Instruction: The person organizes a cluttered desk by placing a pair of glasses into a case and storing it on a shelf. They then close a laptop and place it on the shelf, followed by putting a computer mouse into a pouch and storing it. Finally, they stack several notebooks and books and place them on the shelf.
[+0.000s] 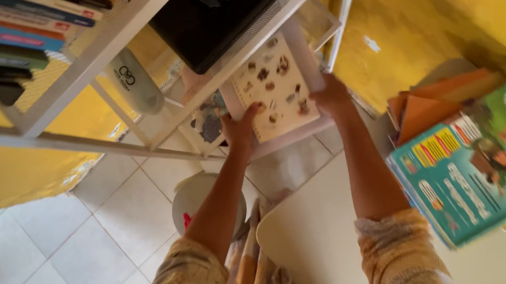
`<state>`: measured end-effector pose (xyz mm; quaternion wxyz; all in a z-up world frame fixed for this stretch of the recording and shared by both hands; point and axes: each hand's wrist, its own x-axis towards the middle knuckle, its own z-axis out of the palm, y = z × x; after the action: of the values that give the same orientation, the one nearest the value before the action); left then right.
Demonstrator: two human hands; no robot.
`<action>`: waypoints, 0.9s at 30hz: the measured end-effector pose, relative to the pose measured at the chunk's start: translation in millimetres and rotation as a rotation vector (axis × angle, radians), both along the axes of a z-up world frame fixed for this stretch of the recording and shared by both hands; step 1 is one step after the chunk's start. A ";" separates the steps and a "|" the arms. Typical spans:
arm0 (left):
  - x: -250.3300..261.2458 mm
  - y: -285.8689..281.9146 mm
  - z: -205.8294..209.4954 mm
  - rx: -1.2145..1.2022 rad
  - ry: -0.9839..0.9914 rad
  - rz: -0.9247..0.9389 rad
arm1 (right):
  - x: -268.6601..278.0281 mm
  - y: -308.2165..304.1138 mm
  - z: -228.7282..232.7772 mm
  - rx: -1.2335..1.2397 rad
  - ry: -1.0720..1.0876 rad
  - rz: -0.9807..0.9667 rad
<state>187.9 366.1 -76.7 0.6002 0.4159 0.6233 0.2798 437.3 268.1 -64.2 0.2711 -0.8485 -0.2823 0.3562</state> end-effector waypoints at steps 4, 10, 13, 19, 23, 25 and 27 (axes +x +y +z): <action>42.2 43.1 -26.3 -0.031 0.007 0.081 | 23.9 49.0 -16.3 0.075 0.070 -0.052; 90.5 99.4 -93.1 0.114 -0.185 0.083 | 68.5 117.9 -69.7 0.311 -0.130 0.005; 105.8 125.0 -125.5 0.052 -0.103 0.031 | 83.5 150.5 -83.9 0.284 -0.154 -0.030; 120.7 134.1 -162.0 0.038 -0.011 0.009 | 94.8 181.2 -124.2 0.047 -0.233 -0.012; 126.3 134.3 -176.3 0.052 0.015 0.016 | 95.6 188.9 -152.8 -0.038 -0.319 0.071; 129.5 134.9 -182.8 0.052 0.023 0.017 | 97.4 190.3 -160.4 -0.045 -0.356 0.089; 130.6 135.9 -187.6 0.056 0.032 0.015 | 98.0 189.5 -162.0 0.003 -0.364 0.054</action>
<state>318.6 502.0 -264.3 0.5762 0.4322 0.6278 0.2952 535.3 457.6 -226.2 0.2073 -0.8905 -0.3500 0.2037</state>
